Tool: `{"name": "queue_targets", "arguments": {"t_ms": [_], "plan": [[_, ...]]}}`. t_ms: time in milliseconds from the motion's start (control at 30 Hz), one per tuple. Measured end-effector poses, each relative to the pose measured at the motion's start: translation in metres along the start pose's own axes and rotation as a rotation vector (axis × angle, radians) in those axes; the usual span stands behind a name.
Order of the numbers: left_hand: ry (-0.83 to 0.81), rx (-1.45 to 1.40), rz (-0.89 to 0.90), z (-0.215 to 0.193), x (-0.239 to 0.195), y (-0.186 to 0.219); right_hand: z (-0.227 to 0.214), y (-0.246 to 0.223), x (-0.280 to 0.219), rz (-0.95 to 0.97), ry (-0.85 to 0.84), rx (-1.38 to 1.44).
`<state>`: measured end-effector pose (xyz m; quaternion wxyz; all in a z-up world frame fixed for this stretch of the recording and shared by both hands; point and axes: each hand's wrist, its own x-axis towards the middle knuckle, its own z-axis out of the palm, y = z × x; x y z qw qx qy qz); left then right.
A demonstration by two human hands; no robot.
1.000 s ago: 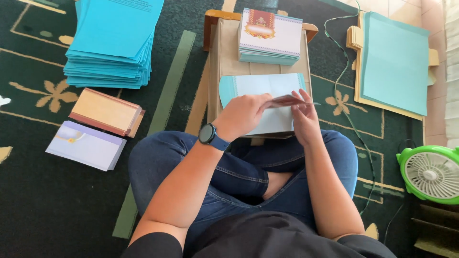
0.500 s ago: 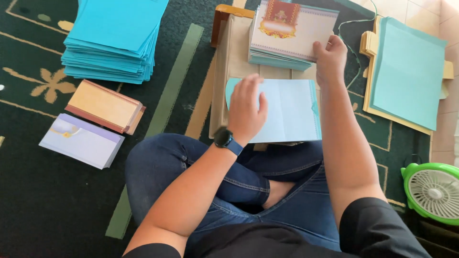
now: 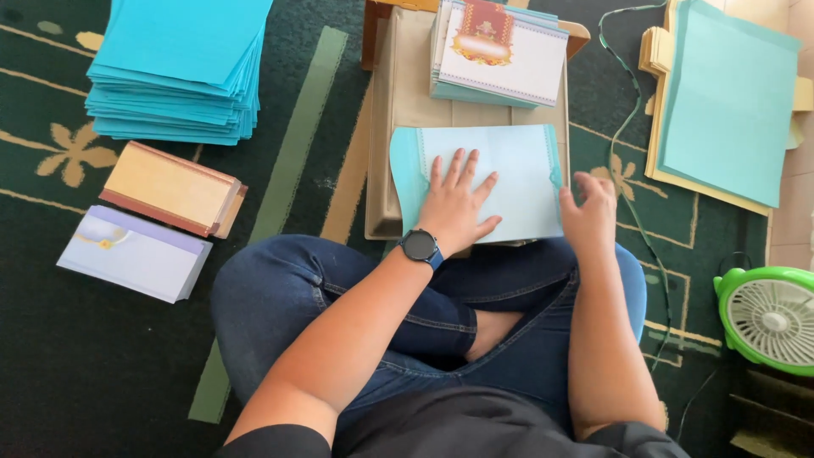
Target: The person sits on the floor and assembles books by placing a stack of printed pages into a light blue cover. They smooth the pages and cover with their hands, then lift and stack the completed book onto a pile of finished books.
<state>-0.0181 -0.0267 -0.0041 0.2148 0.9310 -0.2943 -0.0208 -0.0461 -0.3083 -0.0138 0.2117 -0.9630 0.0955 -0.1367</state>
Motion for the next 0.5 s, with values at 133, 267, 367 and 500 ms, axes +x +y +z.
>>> {"name": "queue_targets", "arguments": {"t_ms": [133, 267, 367, 500], "plan": [[0.023, 0.039, 0.0, -0.001, -0.003, 0.008, 0.008, 0.018, -0.024, 0.101, -0.098, 0.053], [0.038, 0.031, -0.024, 0.0, -0.001, 0.009, -0.013, -0.008, -0.023, 0.169, -0.206, 0.084], [0.022, 0.015, -0.04, 0.0, 0.001, 0.007, -0.015, -0.014, -0.026, 0.242, -0.275, 0.035], [0.028, -0.014, -0.044, 0.002, 0.002, 0.007, -0.021, -0.017, -0.03, 0.248, -0.306, -0.001]]}}
